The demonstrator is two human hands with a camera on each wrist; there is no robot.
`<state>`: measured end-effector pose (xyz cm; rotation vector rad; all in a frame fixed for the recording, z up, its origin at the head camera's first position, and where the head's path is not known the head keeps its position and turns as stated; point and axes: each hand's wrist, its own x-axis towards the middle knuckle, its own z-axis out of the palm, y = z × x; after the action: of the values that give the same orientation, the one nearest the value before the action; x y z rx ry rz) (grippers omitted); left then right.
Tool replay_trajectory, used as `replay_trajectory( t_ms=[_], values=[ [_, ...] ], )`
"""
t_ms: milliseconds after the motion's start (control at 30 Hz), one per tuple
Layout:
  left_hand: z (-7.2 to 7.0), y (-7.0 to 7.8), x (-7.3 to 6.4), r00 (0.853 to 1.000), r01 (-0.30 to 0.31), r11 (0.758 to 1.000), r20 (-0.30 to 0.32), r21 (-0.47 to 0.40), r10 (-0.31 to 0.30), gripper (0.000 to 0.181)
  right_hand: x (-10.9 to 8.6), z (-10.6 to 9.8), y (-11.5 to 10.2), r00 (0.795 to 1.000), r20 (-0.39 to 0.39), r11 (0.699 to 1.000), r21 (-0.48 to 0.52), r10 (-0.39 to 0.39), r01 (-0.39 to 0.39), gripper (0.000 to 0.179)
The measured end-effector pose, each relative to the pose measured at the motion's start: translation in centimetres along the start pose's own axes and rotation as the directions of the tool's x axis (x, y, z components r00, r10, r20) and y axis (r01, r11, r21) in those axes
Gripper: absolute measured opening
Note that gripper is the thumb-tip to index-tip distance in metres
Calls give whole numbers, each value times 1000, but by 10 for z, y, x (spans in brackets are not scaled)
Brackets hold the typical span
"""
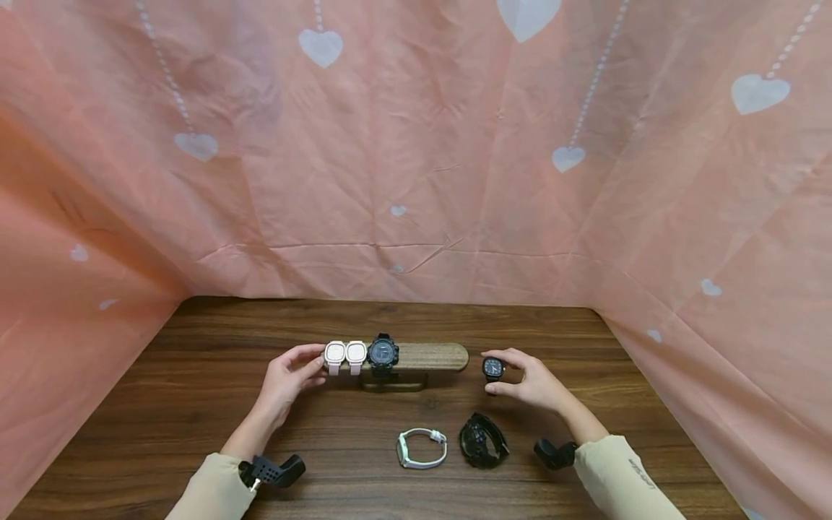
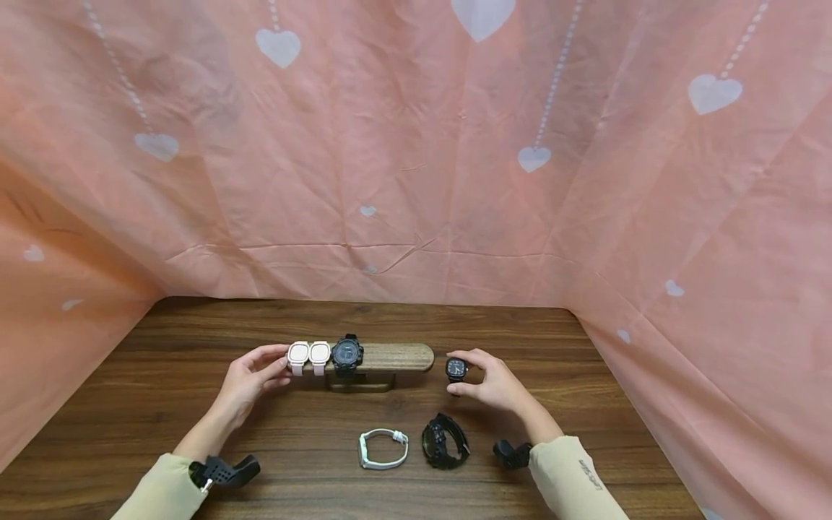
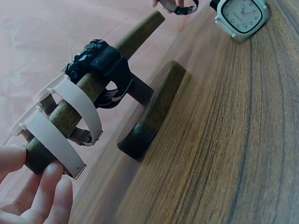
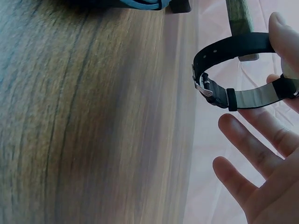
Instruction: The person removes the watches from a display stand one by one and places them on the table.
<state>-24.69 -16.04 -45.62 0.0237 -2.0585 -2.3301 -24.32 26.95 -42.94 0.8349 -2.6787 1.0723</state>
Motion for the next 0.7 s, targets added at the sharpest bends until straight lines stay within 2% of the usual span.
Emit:
replay_trajectory(
  t_ms=[300,533,700],
  values=[
    [0,0,0,1000,-1,1000,-3,-13,1,34,-9,-1,0,999,-10,1000,-3,-31,31,52],
    [-1,1,0,1000,-4,1000,-4,-5,4,34,-21,-3,1,1000,-14,999,-36,-7,7,52],
    [0,0,-1,1000,-12,1000,0,-14,12,34,-29,-5,1,1000,-22,1000,-16,-1,1,53]
  ],
)
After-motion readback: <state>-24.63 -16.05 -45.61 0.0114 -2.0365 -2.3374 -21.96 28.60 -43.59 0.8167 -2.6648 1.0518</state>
